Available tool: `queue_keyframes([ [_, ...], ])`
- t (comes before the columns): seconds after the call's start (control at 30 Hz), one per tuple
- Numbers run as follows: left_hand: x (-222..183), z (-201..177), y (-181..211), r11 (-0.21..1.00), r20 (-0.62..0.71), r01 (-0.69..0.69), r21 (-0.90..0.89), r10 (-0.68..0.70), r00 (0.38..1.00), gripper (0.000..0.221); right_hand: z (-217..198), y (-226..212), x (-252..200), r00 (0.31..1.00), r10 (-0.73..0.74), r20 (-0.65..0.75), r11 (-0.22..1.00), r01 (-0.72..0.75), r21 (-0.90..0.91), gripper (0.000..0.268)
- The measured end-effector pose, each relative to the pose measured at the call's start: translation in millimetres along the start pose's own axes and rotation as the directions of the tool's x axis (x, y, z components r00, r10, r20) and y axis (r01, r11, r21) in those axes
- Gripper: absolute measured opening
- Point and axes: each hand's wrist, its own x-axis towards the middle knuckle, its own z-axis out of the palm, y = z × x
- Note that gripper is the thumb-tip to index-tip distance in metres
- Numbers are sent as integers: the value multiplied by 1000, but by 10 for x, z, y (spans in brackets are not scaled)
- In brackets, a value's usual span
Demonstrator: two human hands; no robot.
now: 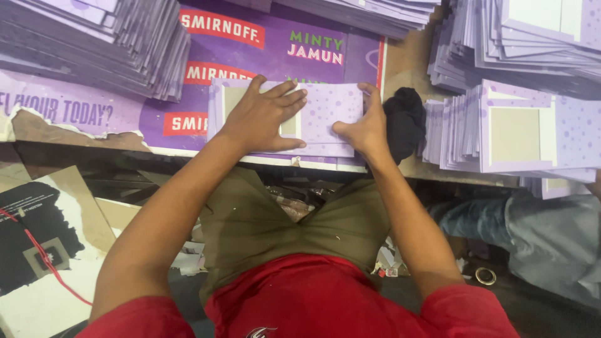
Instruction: The person sits on the floor and repeatedly folds purple paper sheets in half, then wipes the folded edge with a black cloth. The person stacks the finished sheets on the right side of the table.
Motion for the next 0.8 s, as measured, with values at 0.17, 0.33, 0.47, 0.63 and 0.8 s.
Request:
queue_keyframes([
  [0.17,19,62,-1,1000,4,-23,-2,23,1000,90,14,-13,272,975,192,-115,960,-211,-183,65],
  [0.33,-2,45,-11,1000,-17,-21,-8,20,1000,89,39,-26,299,987,150,-57,981,-156,-112,74],
  [0.47,6,22,15,1000,-28,4,2,-4,1000,90,-48,25,42,995,91,40,974,-80,-213,104],
  [0.63,14,38,3,1000,-16,2,-8,-2,1000,89,-124,130,-138,994,79,78,979,-63,-195,115],
  [0.8,5,38,-16,1000,-18,-13,-5,13,1000,90,-85,94,-4,996,90,-20,982,-92,-167,94],
])
